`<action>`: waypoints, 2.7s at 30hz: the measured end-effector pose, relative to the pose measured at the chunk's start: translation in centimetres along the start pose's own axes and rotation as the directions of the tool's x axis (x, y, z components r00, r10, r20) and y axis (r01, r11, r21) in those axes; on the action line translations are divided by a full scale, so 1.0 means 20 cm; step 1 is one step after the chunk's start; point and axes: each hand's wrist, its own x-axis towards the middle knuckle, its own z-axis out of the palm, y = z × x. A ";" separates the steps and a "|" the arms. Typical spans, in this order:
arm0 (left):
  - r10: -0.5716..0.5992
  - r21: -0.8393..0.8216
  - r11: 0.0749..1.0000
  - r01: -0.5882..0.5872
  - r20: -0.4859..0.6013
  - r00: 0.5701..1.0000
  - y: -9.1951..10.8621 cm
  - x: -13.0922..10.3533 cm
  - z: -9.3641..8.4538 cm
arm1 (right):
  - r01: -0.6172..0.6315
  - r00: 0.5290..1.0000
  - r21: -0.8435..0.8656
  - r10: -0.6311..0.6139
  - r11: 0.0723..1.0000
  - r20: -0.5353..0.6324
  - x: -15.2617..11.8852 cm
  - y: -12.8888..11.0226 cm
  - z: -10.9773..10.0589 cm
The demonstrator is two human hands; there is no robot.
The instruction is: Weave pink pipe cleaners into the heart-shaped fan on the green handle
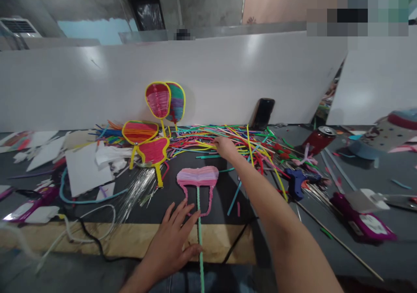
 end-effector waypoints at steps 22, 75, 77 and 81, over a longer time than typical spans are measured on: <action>-0.009 -0.108 0.994 0.016 0.065 0.998 -0.01 0.00 -0.01 | -0.086 0.994 -0.007 0.086 0.996 -0.065 0.18 -0.14 0.07; -0.001 -0.104 0.995 0.005 0.033 0.999 -0.03 0.01 0.01 | 0.092 0.877 0.395 0.114 0.914 -0.467 0.40 -0.12 -0.41; 0.005 -0.095 0.995 -0.003 0.022 1.000 -0.03 0.01 0.00 | 0.299 0.716 0.581 0.225 0.757 -0.661 0.38 -0.12 -0.59; 0.009 -0.089 0.996 -0.006 0.024 1.000 -0.02 0.01 0.01 | 0.483 0.562 0.537 0.226 0.691 -0.796 0.18 -0.15 -0.81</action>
